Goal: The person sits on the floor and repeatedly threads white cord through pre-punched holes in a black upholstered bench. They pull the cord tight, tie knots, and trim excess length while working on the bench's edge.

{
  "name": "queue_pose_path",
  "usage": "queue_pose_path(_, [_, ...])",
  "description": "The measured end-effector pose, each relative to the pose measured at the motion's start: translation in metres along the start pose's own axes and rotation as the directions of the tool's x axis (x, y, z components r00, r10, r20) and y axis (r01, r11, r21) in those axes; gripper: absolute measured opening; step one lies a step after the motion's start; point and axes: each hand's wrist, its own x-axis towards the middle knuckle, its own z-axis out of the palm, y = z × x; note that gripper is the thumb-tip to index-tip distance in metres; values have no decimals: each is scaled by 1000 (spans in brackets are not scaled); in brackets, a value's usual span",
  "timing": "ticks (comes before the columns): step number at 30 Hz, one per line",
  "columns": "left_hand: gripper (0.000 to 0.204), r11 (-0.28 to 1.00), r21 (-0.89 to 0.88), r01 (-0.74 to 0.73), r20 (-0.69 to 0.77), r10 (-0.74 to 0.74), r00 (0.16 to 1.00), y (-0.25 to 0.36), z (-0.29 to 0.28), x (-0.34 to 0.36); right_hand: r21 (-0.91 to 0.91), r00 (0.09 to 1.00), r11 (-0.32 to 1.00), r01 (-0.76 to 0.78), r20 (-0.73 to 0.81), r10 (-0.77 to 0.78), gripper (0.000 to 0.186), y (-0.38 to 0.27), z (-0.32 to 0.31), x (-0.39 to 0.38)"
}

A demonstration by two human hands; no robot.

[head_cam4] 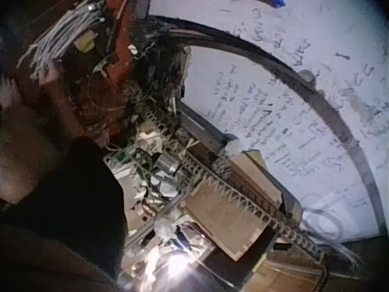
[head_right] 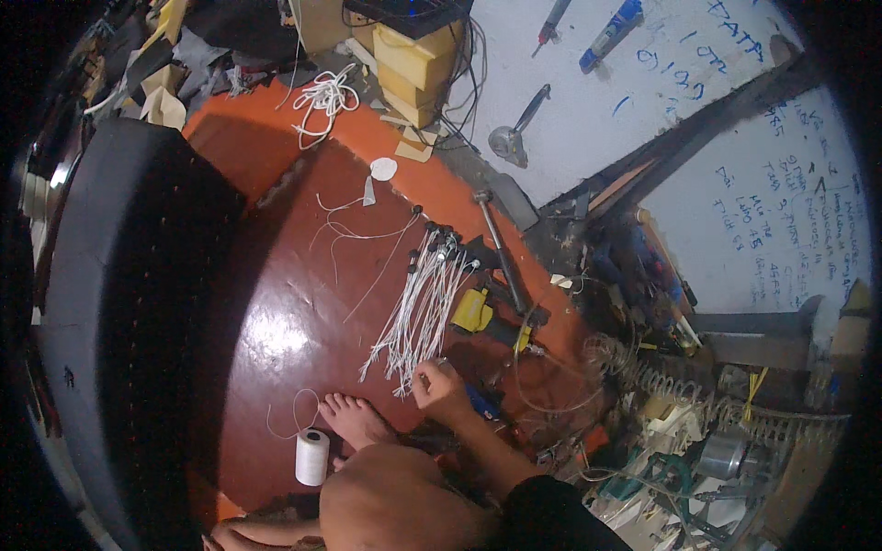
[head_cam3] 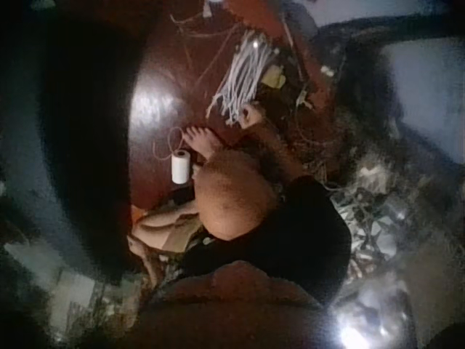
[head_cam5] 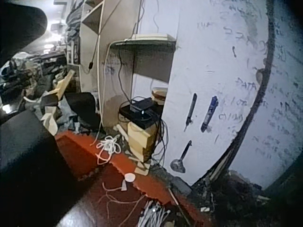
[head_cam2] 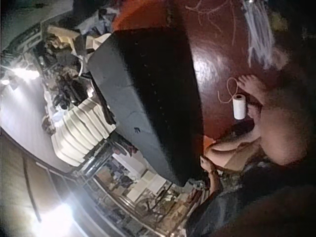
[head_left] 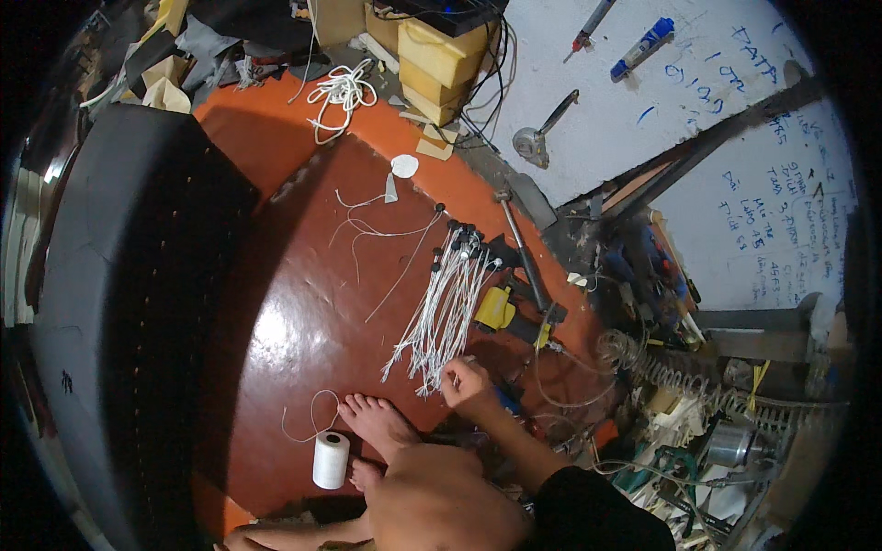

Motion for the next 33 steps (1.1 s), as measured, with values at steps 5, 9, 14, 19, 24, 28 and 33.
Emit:
queue_pose_path(5, [63, 986, -97, -133, 88, 142, 986, 8, -2, -42, -44, 993, 999, 22, 121, -16, 17, 6, 29, -25])
queue_pose_path(9, [59, 962, -167, -218, 148, 243, 959, 81, -26, -97, -264, 985, 963, 50, 173, -4, 20, 0, 18, -4])
queue_pose_path(14, [59, 941, -222, -255, 195, 299, 934, 105, -34, -116, -499, 974, 857, -127, 103, 204, 15, -3, -31, 66])
queue_pose_path(19, [62, 940, -234, -247, 219, 298, 929, 110, -30, -114, -670, 989, 728, -146, -124, 85, 20, 32, -65, 134])
queue_pose_path(24, [63, 909, -283, -306, 221, 373, 901, 113, -31, -120, -741, 978, 648, -175, -55, 202, 28, 49, -67, 164])
queue_pose_path(28, [63, 945, -184, -270, 211, 306, 928, 100, -27, -105, -642, 962, 717, -272, -208, 178, 29, 43, -64, 187])
queue_pose_path(33, [62, 968, -87, -233, 213, 247, 945, 95, -20, -81, -507, 967, 842, -185, -247, 63, 29, 38, -36, 260])
